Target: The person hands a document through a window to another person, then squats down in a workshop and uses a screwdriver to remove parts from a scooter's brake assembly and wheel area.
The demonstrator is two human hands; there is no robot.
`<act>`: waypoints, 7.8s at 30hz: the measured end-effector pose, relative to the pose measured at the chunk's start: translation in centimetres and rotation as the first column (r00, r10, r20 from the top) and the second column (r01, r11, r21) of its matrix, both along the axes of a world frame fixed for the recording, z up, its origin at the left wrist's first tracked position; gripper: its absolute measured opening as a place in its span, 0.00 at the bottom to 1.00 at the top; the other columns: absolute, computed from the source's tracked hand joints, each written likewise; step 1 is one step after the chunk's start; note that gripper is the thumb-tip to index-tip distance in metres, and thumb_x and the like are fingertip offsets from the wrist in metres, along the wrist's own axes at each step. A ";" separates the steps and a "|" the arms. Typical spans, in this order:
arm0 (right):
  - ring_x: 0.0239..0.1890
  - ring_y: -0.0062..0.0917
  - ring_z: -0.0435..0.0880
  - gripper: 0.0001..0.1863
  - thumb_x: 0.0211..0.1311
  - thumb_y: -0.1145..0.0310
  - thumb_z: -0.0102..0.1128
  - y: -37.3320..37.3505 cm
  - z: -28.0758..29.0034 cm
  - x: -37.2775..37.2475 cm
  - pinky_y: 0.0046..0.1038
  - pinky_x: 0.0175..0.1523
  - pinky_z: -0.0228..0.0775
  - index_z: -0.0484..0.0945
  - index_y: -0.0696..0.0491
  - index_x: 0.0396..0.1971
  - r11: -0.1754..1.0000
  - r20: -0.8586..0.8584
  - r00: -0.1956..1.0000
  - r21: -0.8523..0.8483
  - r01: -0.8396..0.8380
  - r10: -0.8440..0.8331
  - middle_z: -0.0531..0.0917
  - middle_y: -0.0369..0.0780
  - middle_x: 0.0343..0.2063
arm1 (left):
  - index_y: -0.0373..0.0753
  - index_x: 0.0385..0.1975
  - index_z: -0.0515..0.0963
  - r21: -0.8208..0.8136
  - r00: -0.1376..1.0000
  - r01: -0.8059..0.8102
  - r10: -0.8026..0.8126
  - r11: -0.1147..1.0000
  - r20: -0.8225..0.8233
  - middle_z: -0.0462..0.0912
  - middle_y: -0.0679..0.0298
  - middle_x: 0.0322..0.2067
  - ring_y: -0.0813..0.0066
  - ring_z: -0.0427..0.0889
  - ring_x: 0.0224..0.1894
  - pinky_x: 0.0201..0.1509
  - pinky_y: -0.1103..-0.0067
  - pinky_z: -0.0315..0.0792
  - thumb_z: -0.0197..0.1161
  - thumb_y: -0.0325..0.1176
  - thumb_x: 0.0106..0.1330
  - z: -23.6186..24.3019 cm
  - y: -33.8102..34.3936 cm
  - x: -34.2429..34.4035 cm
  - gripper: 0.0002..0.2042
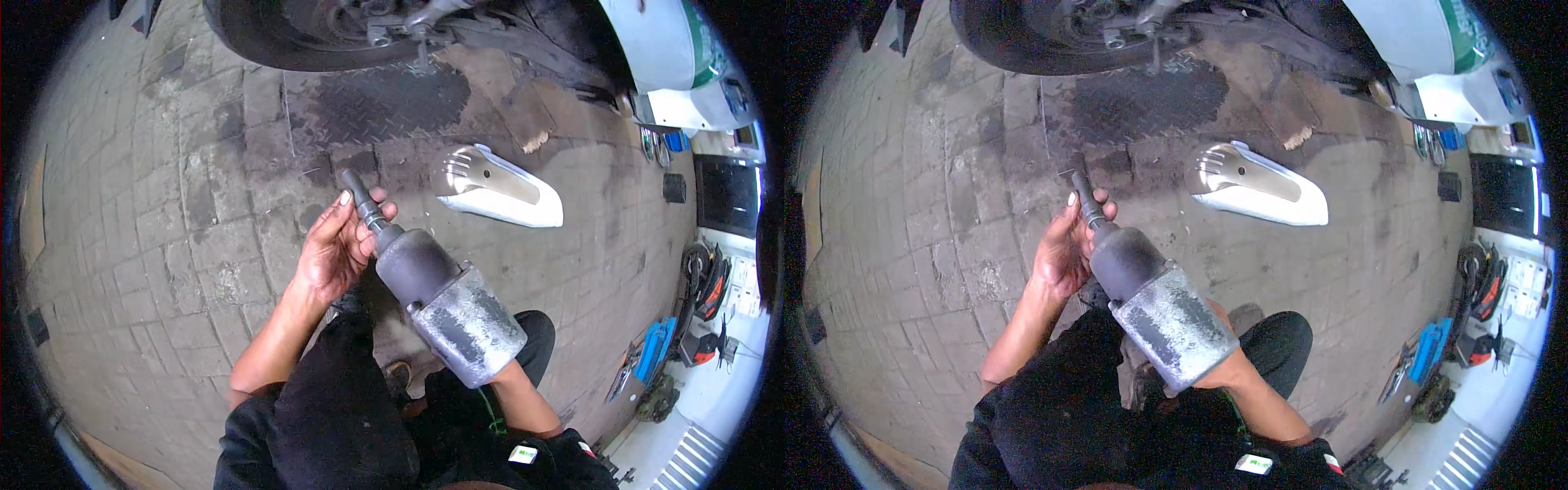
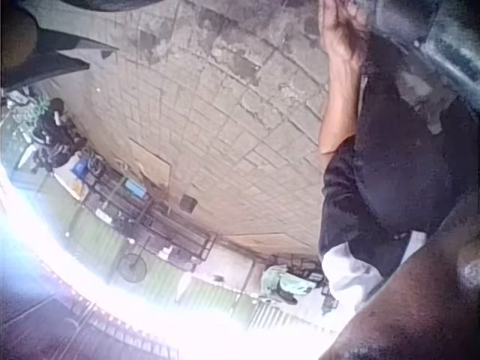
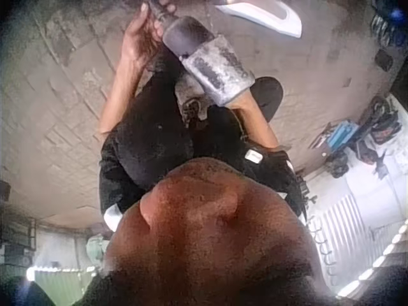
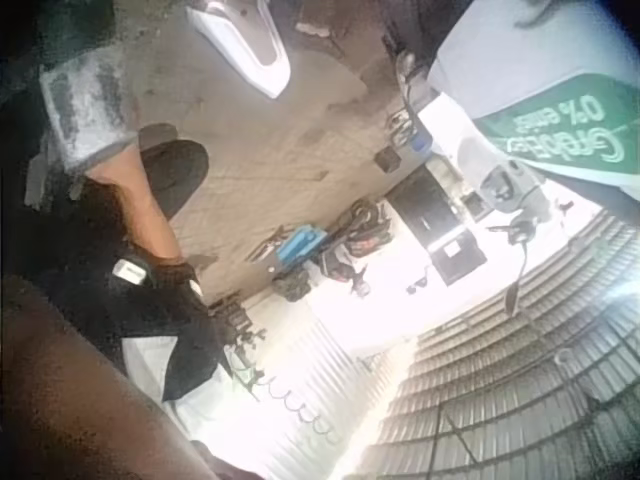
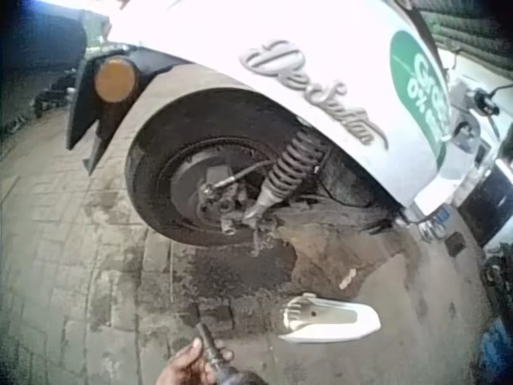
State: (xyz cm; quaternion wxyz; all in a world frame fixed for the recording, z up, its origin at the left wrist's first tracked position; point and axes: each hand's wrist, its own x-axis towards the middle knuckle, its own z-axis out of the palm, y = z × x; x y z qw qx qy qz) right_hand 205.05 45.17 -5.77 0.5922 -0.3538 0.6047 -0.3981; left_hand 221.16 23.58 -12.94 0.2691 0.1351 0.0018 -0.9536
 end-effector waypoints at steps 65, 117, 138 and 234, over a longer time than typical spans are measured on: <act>0.40 0.39 0.82 0.25 0.47 0.58 0.70 -23.3 -8.3 -0.4 0.39 0.47 0.75 0.77 0.54 0.44 0.685 -0.377 0.697 -0.694 0.223 -0.609 0.82 0.44 0.39 | 0.36 0.47 0.74 -0.315 0.979 -0.038 0.098 0.948 0.176 0.83 0.56 0.37 0.54 0.82 0.41 0.45 0.65 0.78 0.58 0.42 0.68 6.1 -14.8 -14.1 0.16; 0.43 0.23 0.82 0.19 0.56 0.71 0.66 -15.4 -14.3 -1.1 0.29 0.49 0.75 0.77 0.57 0.48 0.755 0.647 0.621 -0.105 0.648 -0.442 0.83 0.39 0.41 | 0.48 0.37 0.76 -0.477 0.852 -0.097 0.320 0.873 0.413 0.79 0.71 0.32 0.75 0.76 0.36 0.41 0.76 0.70 0.58 0.52 0.67 2.8 -14.3 -12.0 0.15; 0.28 0.25 0.78 0.21 0.52 0.65 0.69 -7.9 -10.0 -3.7 0.28 0.33 0.73 0.72 0.60 0.42 0.768 0.558 0.734 -0.244 0.592 -0.388 0.77 0.40 0.30 | 0.37 0.34 0.78 -0.824 0.425 0.567 0.856 0.001 0.294 0.80 0.58 0.32 0.61 0.80 0.32 0.38 0.73 0.73 0.65 0.28 0.61 -19.0 -2.5 -6.4 0.05; 0.42 0.38 0.81 0.19 0.51 0.75 0.67 -24.8 -10.5 5.7 0.35 0.48 0.72 0.78 0.55 0.46 0.619 -0.417 0.599 -0.766 0.172 -0.683 0.82 0.45 0.41 | 0.40 0.46 0.75 -0.524 0.930 -0.097 0.264 0.846 0.254 0.82 0.55 0.40 0.58 0.83 0.39 0.42 0.65 0.79 0.58 0.58 0.64 3.1 -15.9 -8.9 0.26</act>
